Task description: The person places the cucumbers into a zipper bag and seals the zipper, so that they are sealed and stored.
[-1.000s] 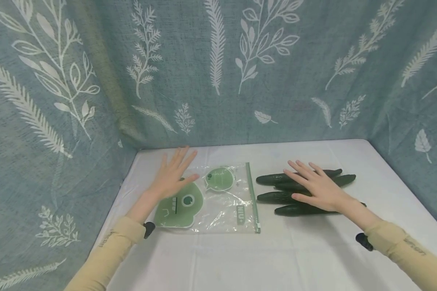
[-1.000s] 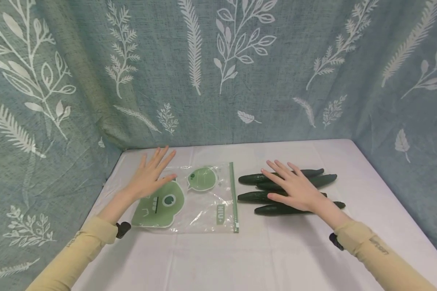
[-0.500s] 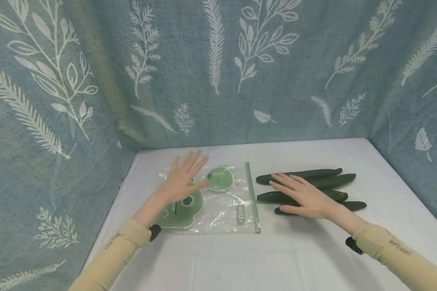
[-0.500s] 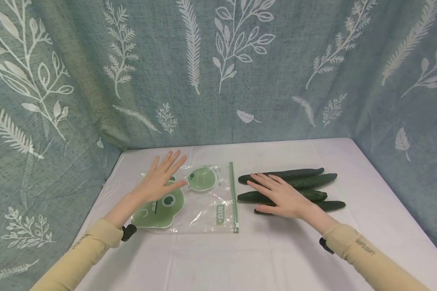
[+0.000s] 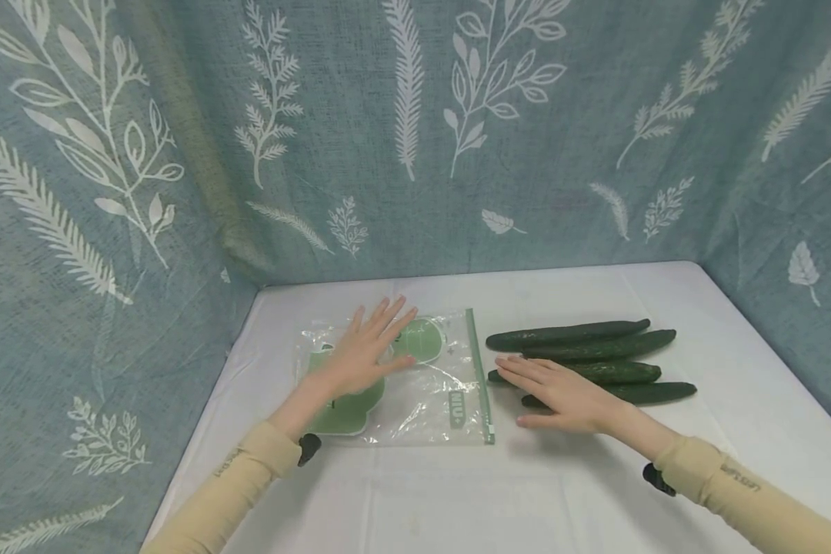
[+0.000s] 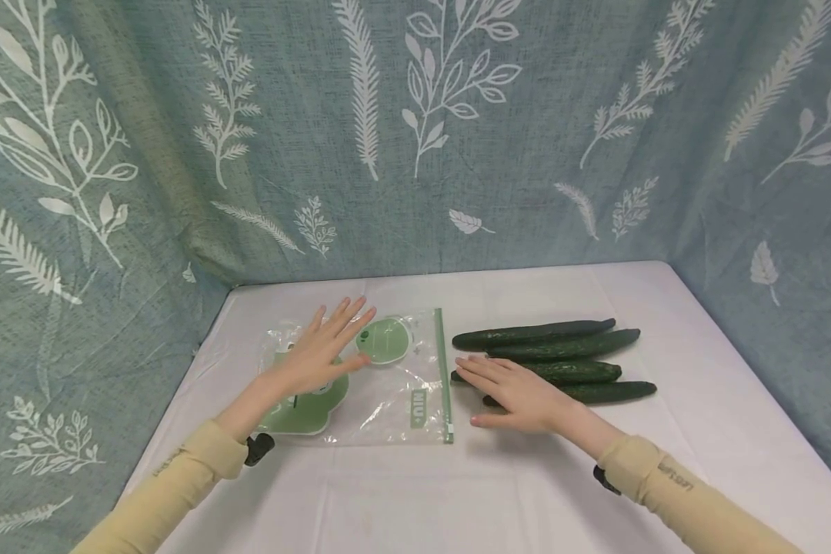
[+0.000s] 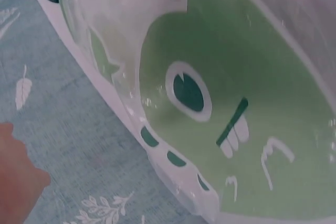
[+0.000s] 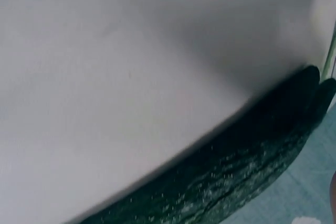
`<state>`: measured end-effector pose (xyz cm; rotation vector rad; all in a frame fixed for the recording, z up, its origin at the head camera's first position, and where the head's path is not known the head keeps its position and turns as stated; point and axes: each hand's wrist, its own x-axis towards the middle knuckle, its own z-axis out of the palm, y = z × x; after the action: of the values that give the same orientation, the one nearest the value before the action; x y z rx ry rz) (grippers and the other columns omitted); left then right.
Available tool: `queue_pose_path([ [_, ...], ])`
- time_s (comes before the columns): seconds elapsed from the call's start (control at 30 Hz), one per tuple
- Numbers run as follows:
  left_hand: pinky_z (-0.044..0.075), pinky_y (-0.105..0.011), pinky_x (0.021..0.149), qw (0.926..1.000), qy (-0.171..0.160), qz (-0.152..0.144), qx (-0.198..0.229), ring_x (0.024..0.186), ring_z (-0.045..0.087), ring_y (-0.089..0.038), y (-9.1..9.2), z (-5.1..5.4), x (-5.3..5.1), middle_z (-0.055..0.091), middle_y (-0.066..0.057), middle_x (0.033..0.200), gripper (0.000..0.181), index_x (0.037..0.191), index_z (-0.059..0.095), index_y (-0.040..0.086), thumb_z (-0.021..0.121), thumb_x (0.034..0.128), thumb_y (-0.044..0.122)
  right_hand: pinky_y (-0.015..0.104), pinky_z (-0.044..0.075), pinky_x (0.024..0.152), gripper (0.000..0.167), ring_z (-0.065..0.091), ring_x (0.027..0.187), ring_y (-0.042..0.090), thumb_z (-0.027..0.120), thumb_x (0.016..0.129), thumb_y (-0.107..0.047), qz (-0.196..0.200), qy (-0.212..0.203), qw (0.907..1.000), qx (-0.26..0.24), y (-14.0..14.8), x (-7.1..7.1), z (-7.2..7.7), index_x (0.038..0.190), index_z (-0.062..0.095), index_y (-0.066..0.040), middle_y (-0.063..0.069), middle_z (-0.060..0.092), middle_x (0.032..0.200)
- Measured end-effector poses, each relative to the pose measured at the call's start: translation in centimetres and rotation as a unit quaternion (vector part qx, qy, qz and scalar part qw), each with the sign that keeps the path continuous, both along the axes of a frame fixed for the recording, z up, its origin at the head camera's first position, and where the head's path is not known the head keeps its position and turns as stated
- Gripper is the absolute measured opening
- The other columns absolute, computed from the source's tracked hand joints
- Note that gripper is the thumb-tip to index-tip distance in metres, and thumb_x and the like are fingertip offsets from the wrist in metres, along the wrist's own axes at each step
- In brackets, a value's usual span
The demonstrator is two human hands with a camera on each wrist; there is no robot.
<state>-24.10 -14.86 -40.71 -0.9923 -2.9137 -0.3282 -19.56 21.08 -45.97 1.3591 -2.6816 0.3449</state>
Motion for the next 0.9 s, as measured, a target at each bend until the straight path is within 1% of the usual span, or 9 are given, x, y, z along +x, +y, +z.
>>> queue_pose_path([
  [0.17,-0.005,-0.053,0.119,0.9997,-0.015,-0.016,0.011,0.149,-0.002,-0.024,0.9,-0.7,0.4,-0.002,0.004,0.161,0.074,0.153,0.012,0.027,0.046,0.0935,0.055,0.047,0.034,0.111,0.071,0.037,0.138,0.027,0.055,0.090,-0.051,0.000,-0.003,0.9999,0.010,-0.4,0.5,-0.5,0.145,0.038,-0.009,0.003,0.035,0.153],
  [0.3,-0.002,-0.055,0.119,0.9988,-0.027,-0.034,0.024,0.149,0.001,-0.026,1.6,-1.4,0.6,0.003,0.002,0.162,0.074,0.153,0.015,0.025,0.045,0.0934,0.056,0.047,0.035,0.110,0.071,0.037,0.138,0.027,0.054,0.091,-0.052,-0.003,-0.024,0.9995,0.022,-0.7,1.0,-0.6,0.146,0.037,-0.011,0.004,0.036,0.153],
  [0.37,0.000,-0.056,0.119,0.9983,-0.032,-0.044,0.023,0.149,0.004,-0.028,2.0,-1.7,0.8,0.005,-0.001,0.162,0.075,0.153,0.015,0.023,0.045,0.0934,0.057,0.047,0.035,0.110,0.071,0.038,0.138,0.027,0.053,0.091,-0.052,-0.002,-0.037,0.9989,0.028,-0.9,1.2,-0.6,0.146,0.036,-0.012,0.005,0.036,0.152],
  [0.47,0.003,-0.056,0.119,0.9975,-0.039,-0.058,0.010,0.148,0.006,-0.028,2.5,-2.3,1.0,0.008,-0.004,0.161,0.076,0.153,0.014,0.022,0.043,0.0931,0.059,0.046,0.036,0.110,0.071,0.039,0.138,0.027,0.052,0.091,-0.053,-0.001,-0.046,0.9982,0.040,-1.0,1.4,-0.9,0.147,0.035,-0.012,0.005,0.038,0.152],
  [0.57,0.005,-0.055,0.119,0.9964,-0.053,-0.067,0.004,0.148,0.006,-0.028,3.0,-2.9,1.2,0.008,-0.004,0.161,0.076,0.153,0.015,0.021,0.045,0.0929,0.058,0.044,0.037,0.110,0.071,0.040,0.137,0.026,0.049,0.092,-0.054,0.002,-0.040,0.9979,0.051,-1.2,1.5,-1.2,0.145,0.037,-0.009,0.006,0.039,0.150],
  [0.7,0.007,-0.057,0.118,0.9944,-0.073,-0.075,0.010,0.148,0.010,-0.032,3.7,-3.5,1.5,0.012,-0.006,0.161,0.076,0.153,0.016,0.020,0.048,0.0928,0.055,0.043,0.039,0.108,0.069,0.043,0.134,0.027,0.046,0.093,-0.056,0.010,-0.021,0.9981,0.058,-1.3,1.6,-1.7,0.141,0.043,-0.006,0.008,0.044,0.147],
  [0.8,0.009,-0.058,0.118,0.9919,-0.092,-0.087,0.011,0.147,0.013,-0.035,4.2,-4.2,1.7,0.014,-0.009,0.160,0.075,0.152,0.017,0.017,0.049,0.0933,0.052,0.044,0.040,0.108,0.068,0.045,0.133,0.028,0.046,0.093,-0.056,0.015,-0.009,0.9980,0.060,-1.5,1.6,-2.0,0.139,0.046,-0.005,0.010,0.046,0.145],
  [0.9,0.009,-0.056,0.118,0.9880,-0.119,-0.097,0.012,0.147,0.012,-0.034,4.7,-4.8,1.8,0.014,-0.009,0.160,0.075,0.152,0.018,0.016,0.049,0.0934,0.051,0.045,0.040,0.108,0.068,0.045,0.133,0.028,0.046,0.093,-0.056,0.013,-0.005,0.9979,0.064,-1.7,1.7,-2.2,0.139,0.046,-0.006,0.010,0.047,0.145],
])
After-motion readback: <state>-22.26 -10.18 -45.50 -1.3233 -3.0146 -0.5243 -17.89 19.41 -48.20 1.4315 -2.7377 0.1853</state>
